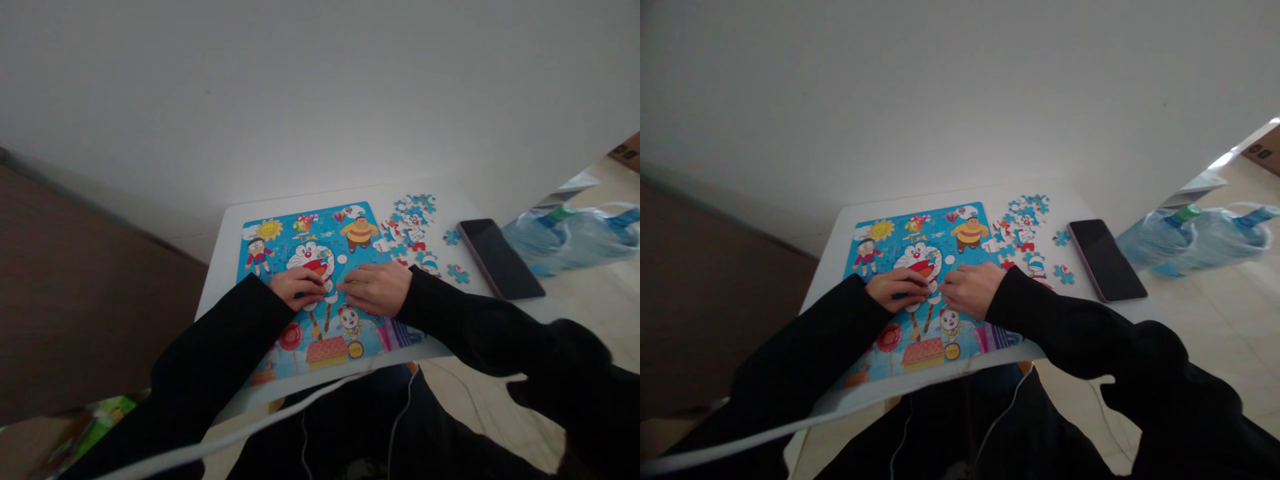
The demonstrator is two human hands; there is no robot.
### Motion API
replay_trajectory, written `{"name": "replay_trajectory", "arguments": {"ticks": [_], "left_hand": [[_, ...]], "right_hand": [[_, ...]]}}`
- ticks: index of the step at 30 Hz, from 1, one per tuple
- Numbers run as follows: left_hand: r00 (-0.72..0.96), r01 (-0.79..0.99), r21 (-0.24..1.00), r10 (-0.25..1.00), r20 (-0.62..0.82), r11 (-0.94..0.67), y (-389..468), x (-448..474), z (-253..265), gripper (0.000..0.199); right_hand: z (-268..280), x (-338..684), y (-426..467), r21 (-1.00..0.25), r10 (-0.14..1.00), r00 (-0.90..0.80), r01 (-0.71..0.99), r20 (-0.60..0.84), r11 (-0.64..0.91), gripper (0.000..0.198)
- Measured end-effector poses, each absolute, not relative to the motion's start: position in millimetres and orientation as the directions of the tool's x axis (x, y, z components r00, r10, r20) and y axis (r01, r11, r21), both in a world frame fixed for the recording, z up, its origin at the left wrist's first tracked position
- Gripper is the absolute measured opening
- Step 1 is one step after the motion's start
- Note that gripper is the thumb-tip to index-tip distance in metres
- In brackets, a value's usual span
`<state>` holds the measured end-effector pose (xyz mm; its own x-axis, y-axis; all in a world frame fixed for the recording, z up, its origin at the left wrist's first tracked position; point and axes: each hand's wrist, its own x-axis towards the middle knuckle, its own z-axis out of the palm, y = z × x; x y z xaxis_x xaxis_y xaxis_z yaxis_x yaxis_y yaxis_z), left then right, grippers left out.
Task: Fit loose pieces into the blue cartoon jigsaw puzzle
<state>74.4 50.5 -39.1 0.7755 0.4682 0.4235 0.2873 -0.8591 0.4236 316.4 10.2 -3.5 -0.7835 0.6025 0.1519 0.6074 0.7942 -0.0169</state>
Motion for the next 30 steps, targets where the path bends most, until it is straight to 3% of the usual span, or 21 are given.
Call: {"name": "replay_trajectory", "arguments": {"ticks": [3, 6, 9, 13, 20, 24, 27, 30], "left_hand": [[0.776, 0.25, 0.431, 0.446, 0.446, -0.867, 52, 74, -39, 0.016], [0.785, 0.246, 0.444, 0.446, 0.429, -0.861, 53, 74, -39, 0.016], [0.783, 0.256, 0.453, 0.459, 0.421, -0.854, 53, 73, -41, 0.016], [0.775, 0.265, 0.466, 0.474, 0.418, -0.844, 53, 72, -44, 0.016], [0.769, 0.228, 0.45, 0.443, 0.461, -0.864, 53, 75, -43, 0.017], [0.738, 0.237, 0.394, 0.428, 0.521, -0.888, 53, 74, -32, 0.016], [0.599, 0.357, 0.312, 0.472, 0.647, -0.88, 55, 69, -21, 0.013], [0.437, 0.508, 0.306, 0.547, 0.714, -0.805, 60, 60, -18, 0.012]], "right_hand": [[6, 341, 9, 0.002, 0.613, -0.76, 0.628, 0.216, 0.778, 0.028], [20, 378, 20, 0.004, 0.705, -0.683, 0.719, 0.193, 0.695, 0.034], [28, 421, 47, -0.024, 0.839, -0.537, 0.841, 0.088, 0.541, 0.036], [20, 467, 92, 0.046, 0.95, -0.309, 0.951, 0.053, 0.306, 0.032], [-6, 471, 128, 0.064, 0.952, -0.301, 0.95, -0.058, 0.304, 0.036], [-5, 466, 127, 0.106, 0.963, -0.265, 0.957, -0.049, 0.269, 0.031], [7, 456, 120, 0.127, 0.984, -0.171, 0.976, -0.043, 0.175, 0.034], [23, 426, 108, 0.052, 0.969, -0.245, 0.968, -0.01, 0.245, 0.038]]}}
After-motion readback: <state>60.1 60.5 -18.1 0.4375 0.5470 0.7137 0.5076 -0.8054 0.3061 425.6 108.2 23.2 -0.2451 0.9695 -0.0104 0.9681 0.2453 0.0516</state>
